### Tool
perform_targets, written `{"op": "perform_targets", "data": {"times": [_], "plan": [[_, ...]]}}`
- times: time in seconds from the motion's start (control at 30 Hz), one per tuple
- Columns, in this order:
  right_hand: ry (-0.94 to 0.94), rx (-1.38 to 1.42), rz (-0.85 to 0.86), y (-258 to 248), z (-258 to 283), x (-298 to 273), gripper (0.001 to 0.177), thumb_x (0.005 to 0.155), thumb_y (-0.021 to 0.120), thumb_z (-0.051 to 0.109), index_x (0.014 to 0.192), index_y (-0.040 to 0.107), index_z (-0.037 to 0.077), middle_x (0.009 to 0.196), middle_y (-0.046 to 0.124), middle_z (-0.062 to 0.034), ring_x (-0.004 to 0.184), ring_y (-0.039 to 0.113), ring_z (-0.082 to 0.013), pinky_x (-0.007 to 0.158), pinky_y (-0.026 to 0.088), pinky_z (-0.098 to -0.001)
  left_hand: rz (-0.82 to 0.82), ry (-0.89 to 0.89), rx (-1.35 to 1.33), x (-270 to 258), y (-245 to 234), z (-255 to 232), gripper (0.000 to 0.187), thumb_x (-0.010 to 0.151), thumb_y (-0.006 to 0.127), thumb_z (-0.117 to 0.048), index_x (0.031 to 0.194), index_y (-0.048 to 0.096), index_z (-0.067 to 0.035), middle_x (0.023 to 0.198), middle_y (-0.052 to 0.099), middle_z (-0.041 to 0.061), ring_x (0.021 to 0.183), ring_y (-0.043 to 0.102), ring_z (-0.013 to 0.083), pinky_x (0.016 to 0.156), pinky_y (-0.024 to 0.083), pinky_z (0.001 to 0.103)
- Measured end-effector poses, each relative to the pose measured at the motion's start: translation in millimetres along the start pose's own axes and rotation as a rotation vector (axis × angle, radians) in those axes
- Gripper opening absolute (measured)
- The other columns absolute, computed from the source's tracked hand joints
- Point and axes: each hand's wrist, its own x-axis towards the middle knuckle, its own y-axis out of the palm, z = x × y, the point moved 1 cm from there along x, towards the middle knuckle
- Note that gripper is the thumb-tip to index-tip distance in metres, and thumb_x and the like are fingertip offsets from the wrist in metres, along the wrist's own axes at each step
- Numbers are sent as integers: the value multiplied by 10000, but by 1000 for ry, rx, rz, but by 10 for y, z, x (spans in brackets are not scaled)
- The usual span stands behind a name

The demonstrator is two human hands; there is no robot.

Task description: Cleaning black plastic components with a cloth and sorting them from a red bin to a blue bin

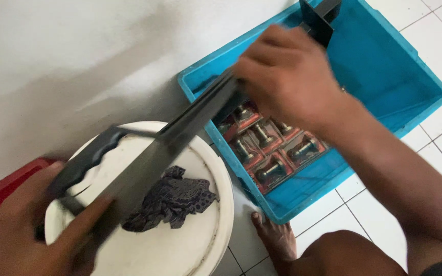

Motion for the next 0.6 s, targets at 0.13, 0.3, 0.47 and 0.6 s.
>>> {"op": "perform_targets", "data": {"times": [0.13,0.3,0.47,0.6], "plan": [[35,-213,34,152,-266,-494,237,1077,733,379,1184,648,185,1013,671,11,894,495,-157,741,404,-274,-23,973,342,225,263,16,534,831,769,-140,1309,577,1,1423,468,278,1327,497,445,1156,366,471],[122,-336,57,494,-557,-1049,157,1034,711,140,995,574,206,965,706,38,751,516,-126,626,400,-276,136,1317,270,606,776,-511,361,619,595,60,979,612,71,1340,434,395,1238,488,540,1079,429,578],[183,-384,-107,766,-835,-1310,242,1041,740,167,883,557,162,1089,783,5,711,578,-158,577,435,-289,289,1205,288,962,1518,-603,405,558,713,-81,903,522,12,1380,335,370,1216,433,542,1041,396,535],[240,-350,-115,1101,-1010,-1490,134,994,661,52,903,588,120,1172,760,-62,705,629,-195,568,491,-326,303,1208,402,1280,1967,-664,284,620,692,-143,857,584,-28,1153,389,271,933,472,459,825,474,529]]}}
